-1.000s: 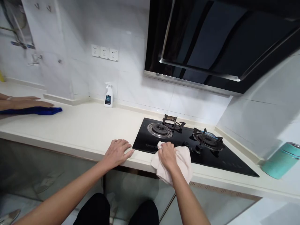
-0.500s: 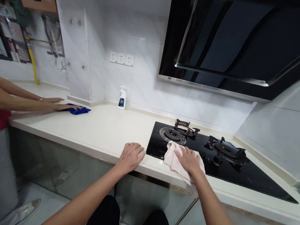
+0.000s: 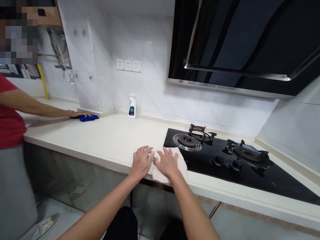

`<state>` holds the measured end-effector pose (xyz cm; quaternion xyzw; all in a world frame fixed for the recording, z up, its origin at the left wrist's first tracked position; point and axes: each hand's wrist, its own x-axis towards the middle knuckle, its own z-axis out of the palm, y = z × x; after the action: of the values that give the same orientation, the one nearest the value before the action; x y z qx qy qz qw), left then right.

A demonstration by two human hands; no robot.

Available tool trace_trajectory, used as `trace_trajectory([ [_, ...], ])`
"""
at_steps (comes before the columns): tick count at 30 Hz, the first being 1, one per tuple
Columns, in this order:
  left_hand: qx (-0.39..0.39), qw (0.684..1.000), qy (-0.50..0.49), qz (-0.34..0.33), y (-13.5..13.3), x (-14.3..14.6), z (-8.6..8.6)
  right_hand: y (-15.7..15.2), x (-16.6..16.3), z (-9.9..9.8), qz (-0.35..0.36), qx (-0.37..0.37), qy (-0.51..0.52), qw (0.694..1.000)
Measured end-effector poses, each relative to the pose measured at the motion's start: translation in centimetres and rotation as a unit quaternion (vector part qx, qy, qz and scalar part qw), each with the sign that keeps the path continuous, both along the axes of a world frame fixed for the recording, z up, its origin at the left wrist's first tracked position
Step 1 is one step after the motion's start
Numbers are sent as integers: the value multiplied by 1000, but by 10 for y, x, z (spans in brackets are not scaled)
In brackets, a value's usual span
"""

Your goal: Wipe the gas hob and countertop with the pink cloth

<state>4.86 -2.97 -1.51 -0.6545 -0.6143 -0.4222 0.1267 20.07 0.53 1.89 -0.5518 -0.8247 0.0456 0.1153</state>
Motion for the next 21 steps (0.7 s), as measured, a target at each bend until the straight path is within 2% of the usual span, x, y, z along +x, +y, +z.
trace_trajectory([
  [3, -12, 1000, -16, -4, 1, -2, 2, -20, 0, -8, 69, 21, 16, 997],
  [6, -40, 998, -32, -22, 0, -5, 5, -33, 4, -16, 98, 55, 29, 993],
  [13, -68, 993, -73, -56, 1, -12, 6, -54, 3, -35, 116, 219, 49, 967],
  [21, -109, 984, -114, -76, 4, -18, 7, -74, 2, -43, 104, 255, 8, 961],
])
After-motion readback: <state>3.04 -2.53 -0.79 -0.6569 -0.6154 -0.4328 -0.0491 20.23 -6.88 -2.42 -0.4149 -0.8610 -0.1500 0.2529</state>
